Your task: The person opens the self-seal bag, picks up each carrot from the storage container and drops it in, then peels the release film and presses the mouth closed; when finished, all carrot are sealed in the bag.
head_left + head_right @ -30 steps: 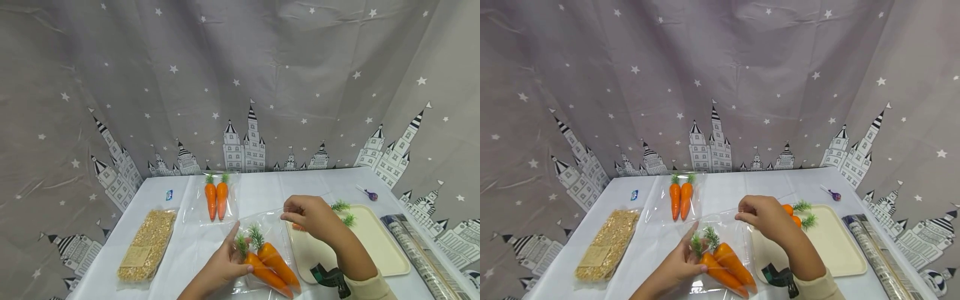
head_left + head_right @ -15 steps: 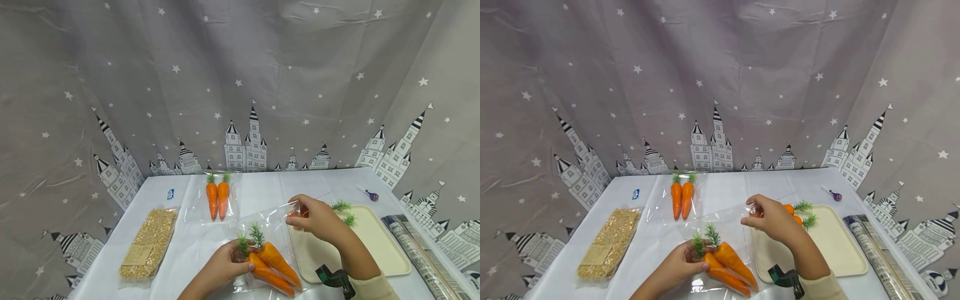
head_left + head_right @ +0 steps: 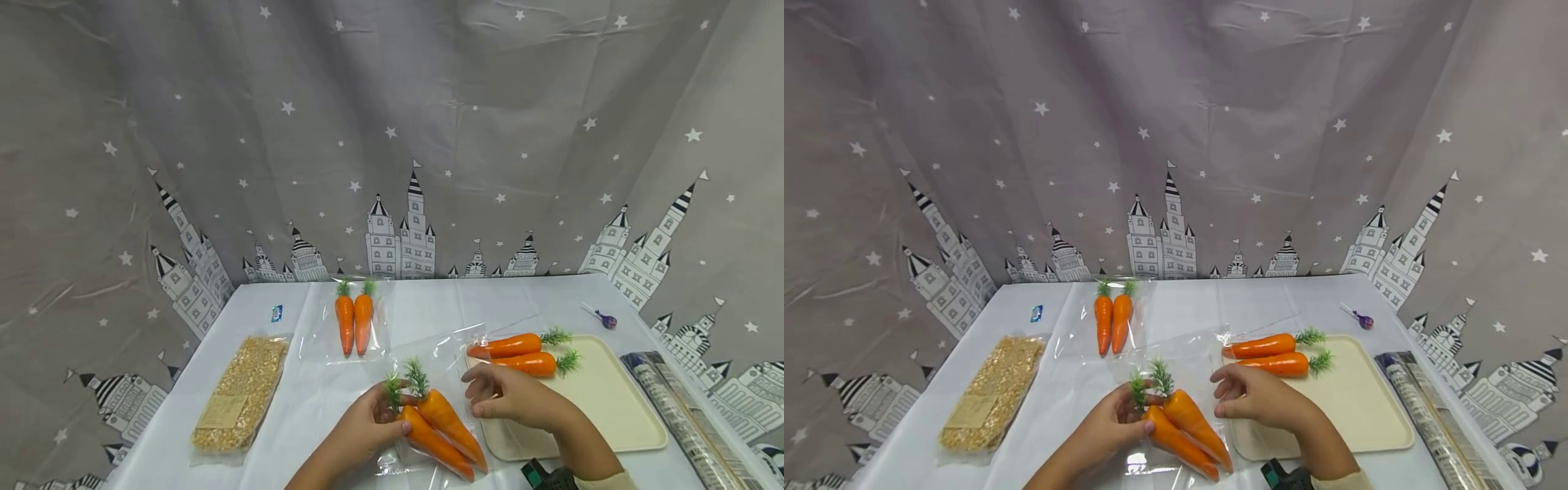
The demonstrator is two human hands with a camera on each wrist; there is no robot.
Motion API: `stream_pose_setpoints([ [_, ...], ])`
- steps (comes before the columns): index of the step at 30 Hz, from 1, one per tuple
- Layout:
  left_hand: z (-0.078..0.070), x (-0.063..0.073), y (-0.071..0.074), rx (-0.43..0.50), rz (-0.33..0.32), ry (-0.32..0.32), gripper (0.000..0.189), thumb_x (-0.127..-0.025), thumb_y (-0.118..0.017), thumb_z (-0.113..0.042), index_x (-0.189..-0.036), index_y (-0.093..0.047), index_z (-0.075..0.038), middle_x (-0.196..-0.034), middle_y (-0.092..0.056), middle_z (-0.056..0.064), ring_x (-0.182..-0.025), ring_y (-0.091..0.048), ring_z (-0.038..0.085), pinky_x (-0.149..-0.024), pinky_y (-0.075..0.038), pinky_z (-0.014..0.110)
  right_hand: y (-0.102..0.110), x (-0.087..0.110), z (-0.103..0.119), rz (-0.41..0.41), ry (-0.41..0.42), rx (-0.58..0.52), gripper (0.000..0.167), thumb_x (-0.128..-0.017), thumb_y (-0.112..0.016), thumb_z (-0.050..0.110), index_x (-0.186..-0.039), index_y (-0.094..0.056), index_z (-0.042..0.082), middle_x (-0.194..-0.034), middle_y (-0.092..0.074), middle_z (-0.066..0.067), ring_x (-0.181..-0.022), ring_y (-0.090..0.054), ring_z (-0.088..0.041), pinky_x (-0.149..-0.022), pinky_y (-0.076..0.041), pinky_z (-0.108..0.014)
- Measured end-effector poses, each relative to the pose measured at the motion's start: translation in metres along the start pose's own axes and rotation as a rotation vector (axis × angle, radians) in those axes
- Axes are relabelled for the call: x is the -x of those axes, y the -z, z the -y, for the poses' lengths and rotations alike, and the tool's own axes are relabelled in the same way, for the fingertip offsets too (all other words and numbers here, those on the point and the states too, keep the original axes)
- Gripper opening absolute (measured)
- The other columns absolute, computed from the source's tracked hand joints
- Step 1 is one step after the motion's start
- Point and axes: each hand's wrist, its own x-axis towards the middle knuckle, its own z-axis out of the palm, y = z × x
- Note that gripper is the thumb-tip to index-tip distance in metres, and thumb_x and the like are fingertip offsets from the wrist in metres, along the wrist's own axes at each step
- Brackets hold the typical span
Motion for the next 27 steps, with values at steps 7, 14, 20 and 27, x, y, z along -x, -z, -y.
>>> stream_pose_setpoints([
  [7, 0.006, -0.004, -0.002, 0.115, 0.003, 0.011, 0.076, -0.092, -0.083, -0.02, -0.152, -0.043, 0.001, -0.137, -0.067, 0.021, -0.122, -0.07, 0.031, -0.091, -0.061, 0.028, -0.025, -0.005, -0.019, 0.122, -0.047, -0.261, 0.055, -0.096, -0.076, 0.037, -0.137, -0.061, 0.003, -0.12, -0.072, -0.01, -0.111, -0.067, -0.027, -0.092, -0.058, -0.028],
  [14, 0.011, -0.007, -0.002, 0.067, -0.068, 0.023, 0.082, -0.092, -0.082, -0.025, -0.153, -0.039, 0.009, -0.127, -0.071, 0.023, -0.107, -0.075, 0.027, -0.085, -0.062, 0.027, -0.042, -0.009, -0.021, 0.083, -0.13, -0.449, 0.057, -0.092, -0.079, 0.019, -0.142, -0.056, 0.003, -0.124, -0.07, -0.015, -0.11, -0.066, -0.029, -0.092, -0.059, -0.033],
  [20, 0.017, -0.008, -0.002, 0.002, -0.128, 0.043, 0.074, -0.093, -0.081, -0.034, -0.145, -0.051, 0.009, -0.121, -0.076, 0.017, -0.102, -0.076, 0.02, -0.083, -0.062, 0.025, -0.048, -0.01, -0.017, 0.045, -0.111, -0.484, 0.055, -0.092, -0.08, 0.015, -0.139, -0.055, 0.0, -0.121, -0.067, -0.016, -0.11, -0.063, -0.028, -0.094, -0.056, -0.033],
  [27, 0.02, -0.011, -0.005, 0.045, -0.189, 0.047, 0.059, -0.097, -0.077, -0.027, -0.138, -0.058, 0.01, -0.123, -0.075, 0.02, -0.106, -0.075, 0.022, -0.083, -0.062, 0.026, -0.06, -0.014, -0.016, -0.031, -0.11, -0.637, 0.061, -0.09, -0.079, 0.008, -0.142, -0.049, 0.0, -0.122, -0.059, -0.017, -0.106, -0.063, -0.024, -0.09, -0.059, -0.031],
])
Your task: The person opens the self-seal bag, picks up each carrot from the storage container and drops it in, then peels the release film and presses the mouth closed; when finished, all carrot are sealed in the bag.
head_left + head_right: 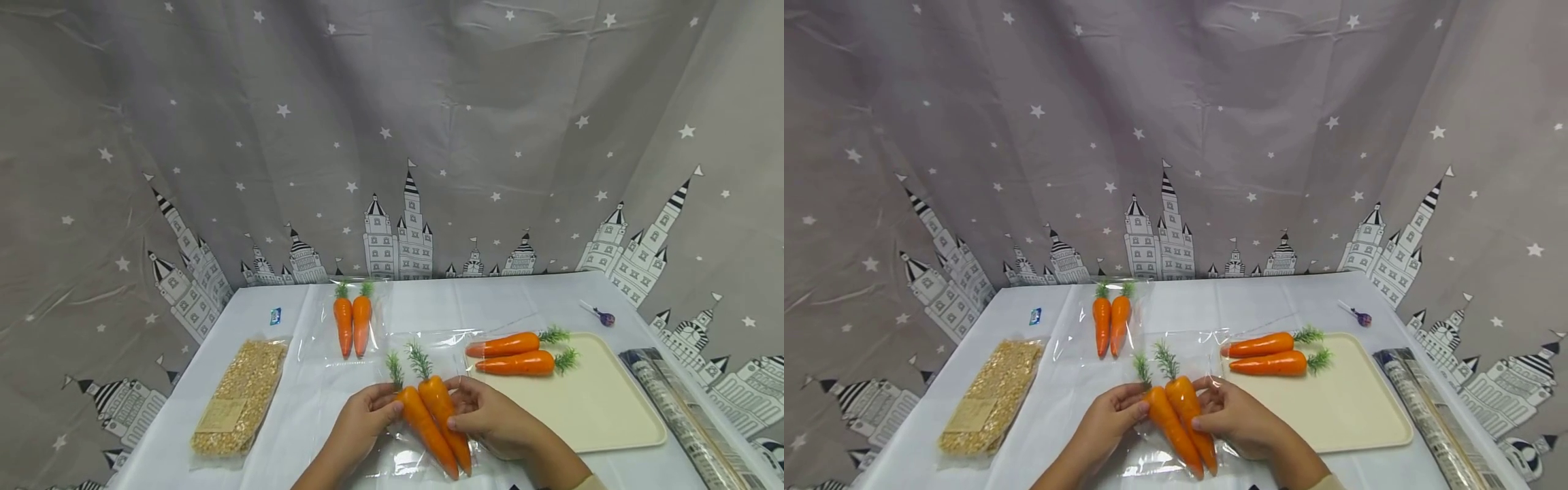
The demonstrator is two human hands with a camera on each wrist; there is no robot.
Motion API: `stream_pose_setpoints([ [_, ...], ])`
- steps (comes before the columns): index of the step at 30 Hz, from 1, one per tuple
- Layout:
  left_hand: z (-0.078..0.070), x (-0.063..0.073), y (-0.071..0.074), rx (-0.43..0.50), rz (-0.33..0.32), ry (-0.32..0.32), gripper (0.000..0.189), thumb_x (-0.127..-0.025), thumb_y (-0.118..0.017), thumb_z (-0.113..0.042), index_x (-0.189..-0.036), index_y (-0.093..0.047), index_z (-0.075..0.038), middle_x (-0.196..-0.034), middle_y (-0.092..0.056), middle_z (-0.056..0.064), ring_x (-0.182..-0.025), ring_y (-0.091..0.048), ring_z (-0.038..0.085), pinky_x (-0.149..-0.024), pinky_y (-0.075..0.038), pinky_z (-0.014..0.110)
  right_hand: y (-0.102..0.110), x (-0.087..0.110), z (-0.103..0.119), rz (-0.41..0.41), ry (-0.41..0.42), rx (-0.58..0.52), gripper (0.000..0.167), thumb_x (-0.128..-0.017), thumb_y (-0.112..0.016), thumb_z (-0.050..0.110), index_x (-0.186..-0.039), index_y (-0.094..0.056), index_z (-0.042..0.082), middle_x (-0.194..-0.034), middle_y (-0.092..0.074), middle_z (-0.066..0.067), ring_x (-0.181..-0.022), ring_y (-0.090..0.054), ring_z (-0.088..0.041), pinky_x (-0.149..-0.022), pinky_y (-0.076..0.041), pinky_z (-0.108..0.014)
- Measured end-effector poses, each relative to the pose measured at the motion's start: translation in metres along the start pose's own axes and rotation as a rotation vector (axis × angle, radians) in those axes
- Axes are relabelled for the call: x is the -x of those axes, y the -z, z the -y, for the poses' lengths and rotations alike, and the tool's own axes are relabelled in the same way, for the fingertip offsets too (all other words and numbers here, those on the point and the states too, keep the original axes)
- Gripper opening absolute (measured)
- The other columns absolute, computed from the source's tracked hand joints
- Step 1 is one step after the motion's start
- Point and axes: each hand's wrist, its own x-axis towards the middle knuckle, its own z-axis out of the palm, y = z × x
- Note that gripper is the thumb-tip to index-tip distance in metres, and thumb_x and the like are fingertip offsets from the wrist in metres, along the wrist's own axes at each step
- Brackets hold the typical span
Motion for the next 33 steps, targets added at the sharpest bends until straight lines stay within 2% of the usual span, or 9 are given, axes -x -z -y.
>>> stream_pose_setpoints([
  [4, 0.0, -0.001, -0.004, 0.045, -0.036, -0.003, 0.056, -0.098, -0.076, -0.027, -0.137, -0.059, 0.01, -0.121, -0.075, 0.019, -0.106, -0.075, 0.022, -0.084, -0.062, 0.026, -0.005, -0.005, -0.006, -0.039, 0.017, -0.053, 0.062, -0.092, -0.078, 0.007, -0.144, -0.046, 0.0, -0.127, -0.059, -0.019, -0.11, -0.067, -0.025, -0.092, -0.061, -0.036],
  [8, -0.001, -0.001, -0.008, 0.114, -0.054, 0.013, 0.051, -0.099, -0.073, -0.027, -0.136, -0.061, 0.007, -0.119, -0.077, 0.017, -0.103, -0.077, 0.022, -0.085, -0.062, 0.027, -0.009, -0.008, -0.008, -0.111, 0.037, -0.068, 0.073, -0.092, -0.079, 0.011, -0.151, -0.037, 0.006, -0.134, -0.061, -0.019, -0.117, -0.067, -0.029, -0.098, -0.059, -0.039],
  [12, -0.003, -0.002, -0.013, 0.19, -0.069, 0.032, 0.047, -0.101, -0.071, -0.026, -0.135, -0.061, 0.005, -0.114, -0.078, 0.015, -0.096, -0.076, 0.022, -0.083, -0.063, 0.029, -0.016, -0.01, -0.007, -0.187, 0.058, -0.103, 0.079, -0.091, -0.08, 0.009, -0.153, -0.031, 0.012, -0.135, -0.064, -0.017, -0.12, -0.067, -0.029, -0.101, -0.058, -0.038],
  [14, -0.004, -0.002, -0.016, 0.201, -0.082, 0.047, 0.046, -0.102, -0.07, -0.026, -0.135, -0.06, 0.003, -0.113, -0.077, 0.013, -0.093, -0.075, 0.02, -0.076, -0.062, 0.026, -0.02, -0.012, -0.006, -0.218, 0.062, -0.119, 0.077, -0.091, -0.08, 0.008, -0.152, -0.033, 0.011, -0.134, -0.066, -0.016, -0.12, -0.068, -0.028, -0.101, -0.058, -0.038],
  [17, -0.005, -0.001, -0.021, 0.236, -0.079, 0.057, 0.048, -0.102, -0.07, -0.026, -0.139, -0.057, 0.002, -0.121, -0.074, 0.012, -0.098, -0.073, 0.018, -0.076, -0.061, 0.025, -0.025, -0.014, -0.006, -0.254, 0.067, -0.143, 0.073, -0.091, -0.079, 0.007, -0.15, -0.036, 0.007, -0.132, -0.067, -0.017, -0.117, -0.069, -0.028, -0.1, -0.058, -0.039],
  [20, -0.006, 0.0, -0.025, 0.269, -0.054, 0.049, 0.053, -0.102, -0.07, -0.024, -0.143, -0.052, 0.004, -0.129, -0.07, 0.017, -0.102, -0.073, 0.021, -0.081, -0.063, 0.03, -0.029, -0.016, -0.005, -0.284, 0.072, -0.156, 0.072, -0.092, -0.079, 0.008, -0.15, -0.035, 0.005, -0.132, -0.066, -0.019, -0.115, -0.07, -0.028, -0.098, -0.059, -0.04],
  [23, -0.007, 0.001, -0.028, 0.275, -0.033, 0.033, 0.056, -0.103, -0.068, -0.024, -0.146, -0.048, 0.005, -0.134, -0.067, 0.02, -0.105, -0.074, 0.025, -0.086, -0.064, 0.038, -0.033, -0.018, -0.003, -0.317, 0.078, -0.154, 0.074, -0.092, -0.078, 0.008, -0.151, -0.034, 0.002, -0.133, -0.065, -0.021, -0.113, -0.07, -0.027, -0.096, -0.06, -0.04],
  [28, -0.012, 0.001, -0.027, 0.249, -0.044, 0.041, 0.054, -0.103, -0.067, -0.024, -0.146, -0.048, 0.003, -0.131, -0.068, 0.019, -0.097, -0.074, 0.024, -0.083, -0.064, 0.037, -0.036, -0.019, 0.0, -0.337, 0.089, -0.139, 0.074, -0.093, -0.078, 0.008, -0.151, -0.034, 0.001, -0.136, -0.063, -0.024, -0.116, -0.069, -0.027, -0.099, -0.059, -0.042],
  [33, -0.018, -0.001, -0.024, 0.246, -0.049, 0.059, 0.056, -0.102, -0.07, -0.024, -0.146, -0.047, 0.003, -0.134, -0.065, 0.021, -0.101, -0.075, 0.025, -0.086, -0.064, 0.04, -0.034, -0.022, 0.002, -0.34, 0.082, -0.092, 0.073, -0.093, -0.079, 0.013, -0.151, -0.037, 0.004, -0.141, -0.062, -0.023, -0.118, -0.069, -0.027, -0.1, -0.059, -0.042],
])
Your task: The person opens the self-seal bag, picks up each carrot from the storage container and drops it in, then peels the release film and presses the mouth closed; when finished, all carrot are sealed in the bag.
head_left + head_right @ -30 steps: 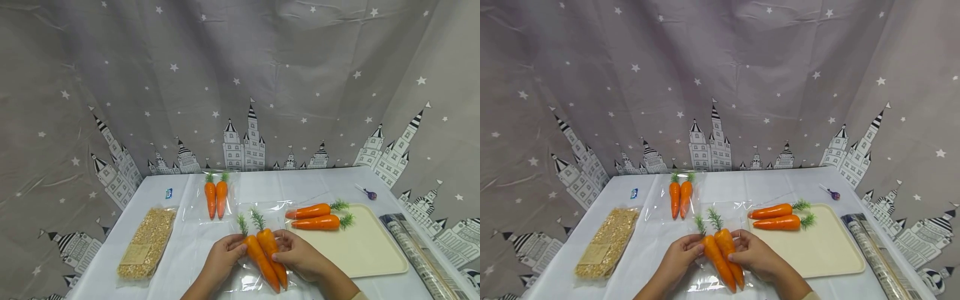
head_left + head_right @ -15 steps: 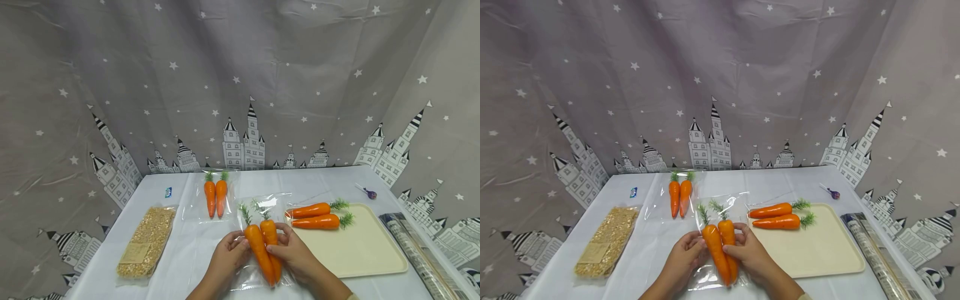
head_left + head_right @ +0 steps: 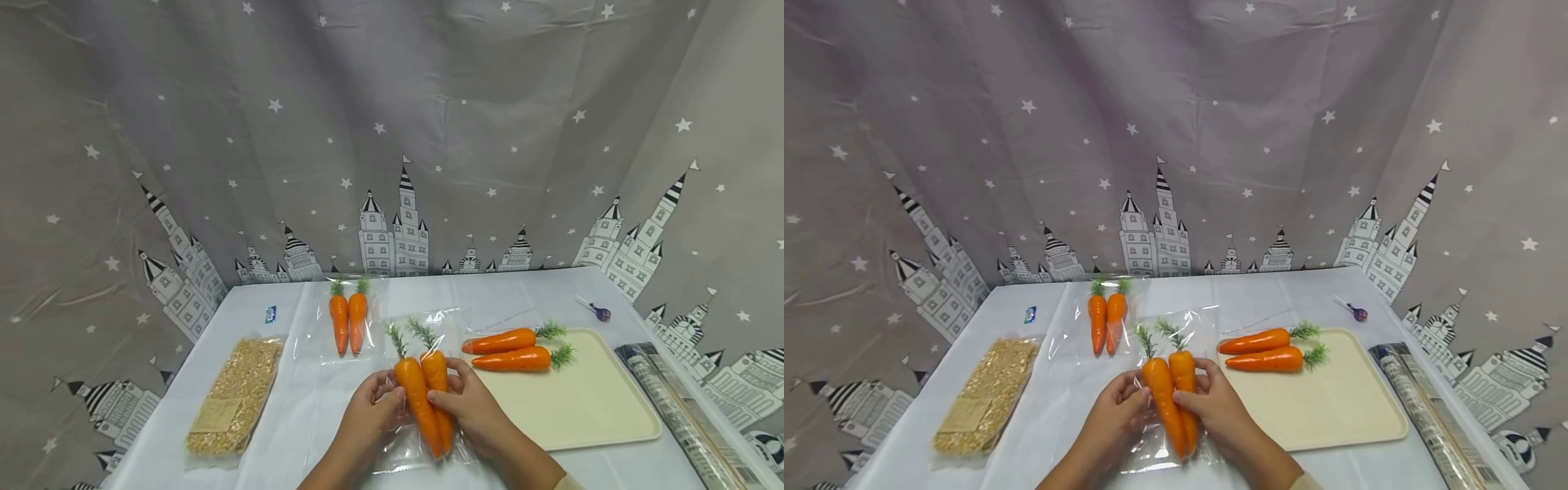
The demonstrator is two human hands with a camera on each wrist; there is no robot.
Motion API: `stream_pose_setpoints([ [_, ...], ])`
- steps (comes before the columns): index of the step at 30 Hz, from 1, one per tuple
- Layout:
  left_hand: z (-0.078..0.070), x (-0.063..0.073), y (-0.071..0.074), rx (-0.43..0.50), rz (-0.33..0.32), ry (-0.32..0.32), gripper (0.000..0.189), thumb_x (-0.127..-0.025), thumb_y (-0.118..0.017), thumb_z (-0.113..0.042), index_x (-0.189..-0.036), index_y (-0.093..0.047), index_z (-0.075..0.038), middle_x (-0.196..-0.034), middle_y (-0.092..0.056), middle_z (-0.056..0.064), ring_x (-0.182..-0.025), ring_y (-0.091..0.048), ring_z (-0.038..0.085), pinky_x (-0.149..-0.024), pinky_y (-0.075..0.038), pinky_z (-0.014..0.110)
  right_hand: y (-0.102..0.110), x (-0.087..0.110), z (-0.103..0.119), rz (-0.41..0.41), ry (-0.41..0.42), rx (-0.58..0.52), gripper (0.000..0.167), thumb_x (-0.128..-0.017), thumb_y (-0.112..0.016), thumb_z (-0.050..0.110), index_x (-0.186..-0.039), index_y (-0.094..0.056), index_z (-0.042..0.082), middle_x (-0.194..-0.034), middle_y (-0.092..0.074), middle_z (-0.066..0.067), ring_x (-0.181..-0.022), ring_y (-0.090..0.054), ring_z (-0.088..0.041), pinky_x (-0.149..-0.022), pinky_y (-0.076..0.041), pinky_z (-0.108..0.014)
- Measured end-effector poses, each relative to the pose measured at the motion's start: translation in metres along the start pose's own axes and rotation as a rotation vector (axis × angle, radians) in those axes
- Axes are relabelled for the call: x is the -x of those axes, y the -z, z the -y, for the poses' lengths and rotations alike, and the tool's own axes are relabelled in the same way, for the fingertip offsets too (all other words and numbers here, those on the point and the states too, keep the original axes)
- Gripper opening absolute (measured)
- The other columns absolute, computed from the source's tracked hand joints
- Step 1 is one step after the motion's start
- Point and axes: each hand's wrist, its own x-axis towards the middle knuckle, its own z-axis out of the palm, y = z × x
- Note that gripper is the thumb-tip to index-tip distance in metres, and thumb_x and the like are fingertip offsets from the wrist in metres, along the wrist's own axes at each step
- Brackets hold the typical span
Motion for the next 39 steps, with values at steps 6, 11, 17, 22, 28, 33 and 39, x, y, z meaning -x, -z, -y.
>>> stream_pose_setpoints([
  [6, -0.007, -0.006, -0.002, -0.084, -0.048, 0.021, 0.058, -0.098, -0.073, -0.028, -0.145, -0.05, -0.001, -0.134, -0.066, 0.017, -0.098, -0.075, 0.023, -0.083, -0.064, 0.036, -0.002, -0.004, 0.007, -0.017, 0.019, 0.046, 0.07, -0.093, -0.079, 0.012, -0.149, -0.038, 0.003, -0.14, -0.062, -0.025, -0.119, -0.069, -0.029, -0.098, -0.06, -0.043],
  [11, -0.017, -0.016, -0.001, -0.158, -0.068, 0.022, 0.06, -0.098, -0.073, -0.034, -0.146, -0.051, -0.006, -0.136, -0.065, 0.016, -0.099, -0.074, 0.023, -0.086, -0.064, 0.037, -0.004, -0.012, 0.017, -0.055, 0.004, 0.155, 0.075, -0.092, -0.081, 0.023, -0.152, -0.039, 0.007, -0.139, -0.065, -0.022, -0.118, -0.07, -0.029, -0.098, -0.06, -0.045],
  [17, -0.032, -0.035, 0.005, -0.264, -0.066, -0.019, 0.061, -0.099, -0.072, -0.036, -0.147, -0.05, -0.005, -0.137, -0.064, 0.019, -0.098, -0.075, 0.023, -0.086, -0.064, 0.038, -0.005, -0.028, 0.029, -0.064, 0.015, 0.23, 0.077, -0.094, -0.08, 0.024, -0.155, -0.037, 0.005, -0.135, -0.067, -0.021, -0.114, -0.071, -0.031, -0.097, -0.06, -0.048],
  [22, -0.041, -0.052, 0.01, -0.285, -0.075, -0.015, 0.07, -0.098, -0.073, -0.038, -0.152, -0.046, -0.003, -0.142, -0.061, 0.023, -0.1, -0.074, 0.024, -0.087, -0.064, 0.039, -0.005, -0.043, 0.036, -0.078, 0.04, 0.23, 0.071, -0.095, -0.078, 0.02, -0.152, -0.04, 0.004, -0.131, -0.068, -0.022, -0.108, -0.073, -0.031, -0.093, -0.062, -0.047],
  [28, -0.049, -0.07, 0.015, -0.361, -0.099, -0.035, 0.066, -0.098, -0.073, -0.04, -0.148, -0.05, -0.004, -0.142, -0.061, 0.023, -0.104, -0.073, 0.025, -0.088, -0.063, 0.039, -0.005, -0.06, 0.043, -0.108, 0.053, 0.269, 0.067, -0.095, -0.078, 0.02, -0.15, -0.043, 0.003, -0.132, -0.068, -0.023, -0.107, -0.074, -0.03, -0.091, -0.063, -0.045],
  [33, -0.057, -0.086, 0.018, -0.42, -0.118, -0.034, 0.061, -0.098, -0.072, -0.038, -0.145, -0.052, -0.005, -0.124, -0.066, 0.018, -0.091, -0.074, 0.021, -0.08, -0.063, 0.034, -0.004, -0.075, 0.045, -0.112, 0.053, 0.289, 0.066, -0.095, -0.078, 0.024, -0.148, -0.044, 0.002, -0.13, -0.07, -0.023, -0.106, -0.075, -0.029, -0.092, -0.062, -0.042],
  [39, -0.062, -0.11, 0.02, -0.43, -0.118, -0.03, 0.06, -0.099, -0.071, -0.033, -0.144, -0.051, 0.0, -0.115, -0.066, 0.018, -0.086, -0.074, 0.021, -0.072, -0.062, 0.03, 0.002, -0.099, 0.047, -0.107, 0.042, 0.272, 0.058, -0.097, -0.076, 0.023, -0.143, -0.048, 0.001, -0.124, -0.072, -0.022, -0.099, -0.075, -0.026, -0.086, -0.063, -0.037],
])
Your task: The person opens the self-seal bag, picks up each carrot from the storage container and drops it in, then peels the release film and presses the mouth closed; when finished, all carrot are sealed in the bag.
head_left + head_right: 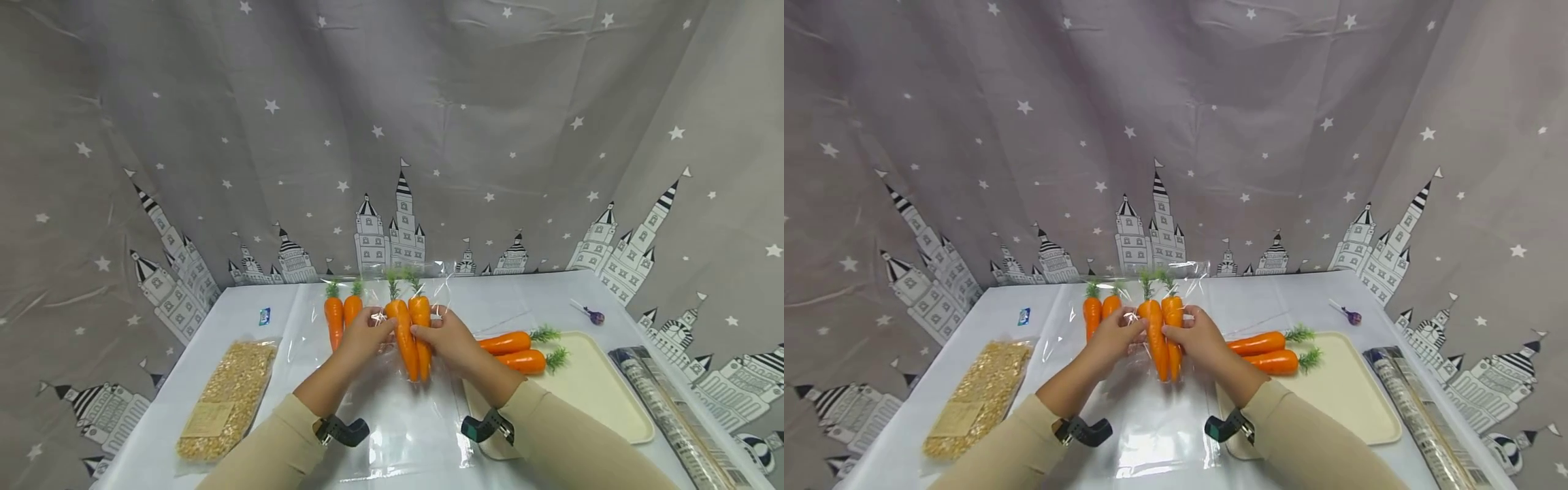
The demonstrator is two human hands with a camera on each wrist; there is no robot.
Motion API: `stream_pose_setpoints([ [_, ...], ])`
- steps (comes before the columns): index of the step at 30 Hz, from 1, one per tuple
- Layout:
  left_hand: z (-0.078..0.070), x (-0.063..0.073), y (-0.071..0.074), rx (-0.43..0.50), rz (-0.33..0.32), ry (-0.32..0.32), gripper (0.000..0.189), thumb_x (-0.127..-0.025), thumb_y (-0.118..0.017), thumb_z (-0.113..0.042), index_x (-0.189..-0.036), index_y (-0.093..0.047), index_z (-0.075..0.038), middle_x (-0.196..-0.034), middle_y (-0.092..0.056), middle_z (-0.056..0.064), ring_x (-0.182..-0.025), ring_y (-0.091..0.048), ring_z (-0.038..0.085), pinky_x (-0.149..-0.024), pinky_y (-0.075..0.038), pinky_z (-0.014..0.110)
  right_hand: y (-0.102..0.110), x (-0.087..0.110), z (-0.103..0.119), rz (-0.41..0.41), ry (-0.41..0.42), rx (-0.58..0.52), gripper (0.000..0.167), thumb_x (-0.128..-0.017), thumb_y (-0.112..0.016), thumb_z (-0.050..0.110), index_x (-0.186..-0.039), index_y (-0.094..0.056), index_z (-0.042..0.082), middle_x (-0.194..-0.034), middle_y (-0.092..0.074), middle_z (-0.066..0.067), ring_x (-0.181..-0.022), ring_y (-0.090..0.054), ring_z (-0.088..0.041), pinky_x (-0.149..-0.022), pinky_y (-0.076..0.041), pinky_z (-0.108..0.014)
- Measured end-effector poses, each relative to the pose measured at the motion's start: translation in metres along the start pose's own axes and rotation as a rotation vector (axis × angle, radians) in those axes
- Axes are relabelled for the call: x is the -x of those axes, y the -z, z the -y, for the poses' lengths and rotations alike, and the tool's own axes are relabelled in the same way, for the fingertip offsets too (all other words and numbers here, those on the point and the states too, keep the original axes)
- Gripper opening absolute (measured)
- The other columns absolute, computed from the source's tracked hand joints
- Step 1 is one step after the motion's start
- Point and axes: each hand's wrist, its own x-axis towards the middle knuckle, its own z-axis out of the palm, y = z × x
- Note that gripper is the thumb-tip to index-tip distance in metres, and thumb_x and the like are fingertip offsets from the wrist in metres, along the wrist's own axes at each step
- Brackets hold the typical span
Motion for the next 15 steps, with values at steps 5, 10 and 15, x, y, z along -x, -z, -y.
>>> stream_pose_setpoints([
  [5, -0.001, -0.02, 0.001, -0.088, -0.03, 0.004, 0.054, -0.099, -0.069, -0.034, -0.137, -0.055, 0.0, -0.114, -0.067, 0.019, -0.086, -0.073, 0.022, -0.074, -0.062, 0.031, 0.003, -0.023, -0.002, -0.011, -0.073, 0.003, 0.066, -0.096, -0.076, 0.028, -0.148, -0.045, -0.001, -0.131, -0.067, -0.022, -0.107, -0.073, -0.025, -0.091, -0.062, -0.036],
  [10, 0.009, -0.039, 0.0, -0.149, -0.062, 0.034, 0.054, -0.098, -0.07, -0.034, -0.139, -0.055, -0.002, -0.12, -0.069, 0.019, -0.092, -0.073, 0.024, -0.079, -0.061, 0.032, 0.006, -0.042, -0.013, -0.022, -0.12, 0.056, 0.068, -0.095, -0.077, 0.03, -0.147, -0.046, 0.001, -0.133, -0.063, -0.02, -0.11, -0.07, -0.027, -0.093, -0.062, -0.036],
  [15, 0.014, -0.056, -0.003, -0.082, -0.08, 0.078, 0.058, -0.097, -0.071, -0.028, -0.145, -0.05, -0.001, -0.125, -0.068, 0.021, -0.091, -0.075, 0.025, -0.076, -0.062, 0.031, 0.012, -0.056, -0.017, -0.037, -0.105, 0.161, 0.061, -0.095, -0.077, 0.033, -0.142, -0.051, 0.005, -0.135, -0.061, -0.016, -0.108, -0.068, -0.026, -0.087, -0.062, -0.032],
])
